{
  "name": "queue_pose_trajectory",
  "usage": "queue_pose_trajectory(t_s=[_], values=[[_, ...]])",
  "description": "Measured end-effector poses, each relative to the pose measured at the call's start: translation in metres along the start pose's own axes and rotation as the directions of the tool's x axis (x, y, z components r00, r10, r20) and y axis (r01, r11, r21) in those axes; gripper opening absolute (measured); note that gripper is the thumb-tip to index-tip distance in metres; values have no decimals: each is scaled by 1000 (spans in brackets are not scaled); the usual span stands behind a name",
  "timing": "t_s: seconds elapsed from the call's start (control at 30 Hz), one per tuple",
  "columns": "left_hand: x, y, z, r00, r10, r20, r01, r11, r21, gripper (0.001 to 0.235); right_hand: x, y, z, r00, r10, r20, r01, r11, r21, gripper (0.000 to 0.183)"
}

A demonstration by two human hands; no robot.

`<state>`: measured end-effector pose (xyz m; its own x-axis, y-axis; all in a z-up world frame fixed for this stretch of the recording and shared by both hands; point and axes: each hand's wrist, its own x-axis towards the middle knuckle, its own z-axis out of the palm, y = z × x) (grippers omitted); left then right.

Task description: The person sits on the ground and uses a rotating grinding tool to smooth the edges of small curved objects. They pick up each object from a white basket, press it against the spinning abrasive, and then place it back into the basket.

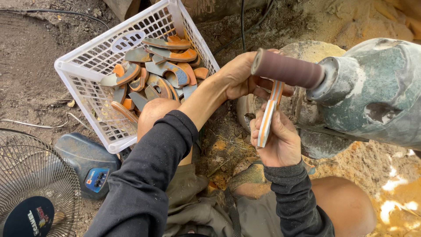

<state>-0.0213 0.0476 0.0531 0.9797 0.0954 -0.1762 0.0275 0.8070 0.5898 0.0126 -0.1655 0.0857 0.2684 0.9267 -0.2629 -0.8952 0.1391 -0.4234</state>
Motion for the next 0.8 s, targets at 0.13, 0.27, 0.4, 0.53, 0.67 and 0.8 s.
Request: queue_pose_trajectory(t_s=[0.13, 0.27, 0.4, 0.53, 0.67, 0.8], values=[[7, -1, -1, 986, 165, -13, -163, 983, 78, 43, 6, -9, -2, 995, -40, -88, 24, 984, -174, 32], [6, 6, 1, 961, 274, -26, -275, 961, -35, 39, 21, -24, -7, 989, -94, -113, 70, 978, -199, 34], [3, 11, 2, 923, 384, 19, -381, 921, -80, 41, 29, -27, -11, 994, -97, -54, 88, 984, -153, 34], [2, 12, 1, 894, 444, 57, -443, 896, -38, 43, 34, -26, -13, 992, -116, -38, 110, 983, -150, 37], [2, 12, -1, 895, 444, 49, -442, 896, -49, 43, 37, -28, -12, 994, -113, -15, 110, 984, -139, 36], [5, 11, -1, 901, 433, 35, -430, 900, -63, 41, 34, -26, -8, 992, -128, -19, 123, 978, -168, 36]])
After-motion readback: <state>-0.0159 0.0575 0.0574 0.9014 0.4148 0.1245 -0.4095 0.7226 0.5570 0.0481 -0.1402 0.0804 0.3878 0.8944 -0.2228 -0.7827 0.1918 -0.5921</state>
